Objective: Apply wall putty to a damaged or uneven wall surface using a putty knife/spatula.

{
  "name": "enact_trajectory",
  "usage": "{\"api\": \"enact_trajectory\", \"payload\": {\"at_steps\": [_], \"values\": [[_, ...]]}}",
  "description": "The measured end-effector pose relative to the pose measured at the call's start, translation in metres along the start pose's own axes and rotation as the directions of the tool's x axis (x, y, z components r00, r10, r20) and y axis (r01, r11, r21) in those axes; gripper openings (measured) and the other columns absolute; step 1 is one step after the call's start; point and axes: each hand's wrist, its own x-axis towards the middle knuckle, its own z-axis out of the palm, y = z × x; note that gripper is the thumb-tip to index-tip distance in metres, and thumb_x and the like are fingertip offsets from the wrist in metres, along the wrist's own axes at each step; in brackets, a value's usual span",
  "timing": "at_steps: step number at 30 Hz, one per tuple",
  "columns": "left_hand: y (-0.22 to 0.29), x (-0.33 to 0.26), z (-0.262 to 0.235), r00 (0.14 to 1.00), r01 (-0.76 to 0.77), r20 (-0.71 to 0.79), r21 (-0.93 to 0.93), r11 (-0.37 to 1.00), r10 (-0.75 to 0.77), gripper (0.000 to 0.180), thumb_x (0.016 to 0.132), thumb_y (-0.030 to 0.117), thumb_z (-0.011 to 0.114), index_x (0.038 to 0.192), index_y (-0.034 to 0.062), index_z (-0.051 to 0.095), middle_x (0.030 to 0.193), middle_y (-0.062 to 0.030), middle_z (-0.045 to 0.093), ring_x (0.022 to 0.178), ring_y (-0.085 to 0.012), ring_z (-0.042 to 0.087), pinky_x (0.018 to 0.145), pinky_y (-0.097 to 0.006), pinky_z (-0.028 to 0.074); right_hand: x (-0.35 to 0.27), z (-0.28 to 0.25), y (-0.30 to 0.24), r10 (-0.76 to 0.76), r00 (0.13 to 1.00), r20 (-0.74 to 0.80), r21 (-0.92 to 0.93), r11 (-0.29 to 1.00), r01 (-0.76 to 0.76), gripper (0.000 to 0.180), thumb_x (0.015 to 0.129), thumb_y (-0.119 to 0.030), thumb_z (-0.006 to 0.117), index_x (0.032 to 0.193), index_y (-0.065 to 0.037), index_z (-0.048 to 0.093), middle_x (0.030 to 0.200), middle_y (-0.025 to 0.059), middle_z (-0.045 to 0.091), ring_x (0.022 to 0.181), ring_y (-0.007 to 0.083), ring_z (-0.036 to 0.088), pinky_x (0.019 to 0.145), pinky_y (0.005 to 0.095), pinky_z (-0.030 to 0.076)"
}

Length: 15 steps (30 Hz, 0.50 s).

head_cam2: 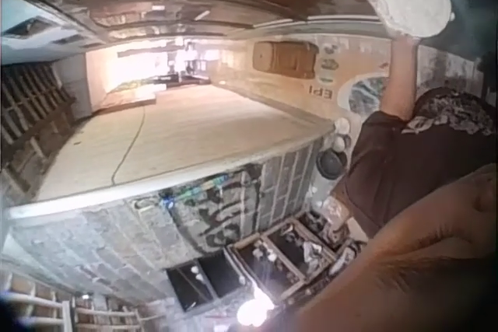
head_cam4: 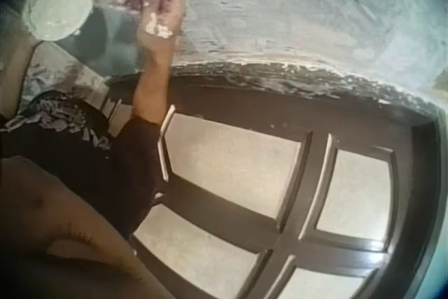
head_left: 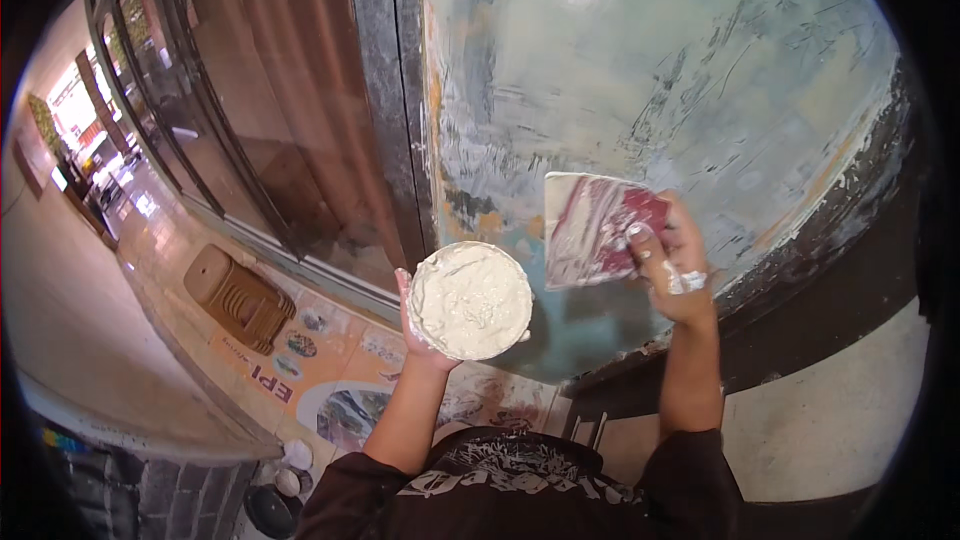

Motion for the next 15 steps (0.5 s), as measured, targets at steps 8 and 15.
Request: {"api": "enact_trajectory", "payload": {"at_steps": [8, 15], "values": [[-0.031, -0.036, -0.022, 0.994, -0.019, -0.106, -0.015, 1.000, 0.018, 0.093, 0.090, 0.077, 0.029, 0.146, 0.0033, 0.040, 0.147, -0.0188, 0.045, 0.132, -0.0377, 0.046, 0.111, -0.052, 0.035, -0.049, 0.048, 0.094, 0.286, 0.949, 0.130, 0.392, 0.864, -0.314, 0.023, 0.100, -0.008, 0.051, 0.122, 0.000, 0.050, 0.108, 0.0035, 0.062, 0.097, 0.0073, 0.055, 0.087, 0.0250, 0.045], [-0.051, -0.051, -0.033, 0.991, -0.010, -0.135, -0.052, 0.999, 0.003, 0.097, 0.089, 0.078, 0.027, 0.147, 0.0018, 0.036, 0.150, -0.0195, 0.040, 0.135, -0.0379, 0.042, 0.113, -0.052, 0.032, -0.074, 0.067, 0.126, 0.310, 0.930, 0.200, 0.121, 0.934, -0.337, 0.018, 0.097, -0.005, 0.050, 0.115, -0.001, 0.050, 0.099, 0.0020, 0.060, 0.090, 0.0065, 0.052, 0.080, 0.0240, 0.045]]}}
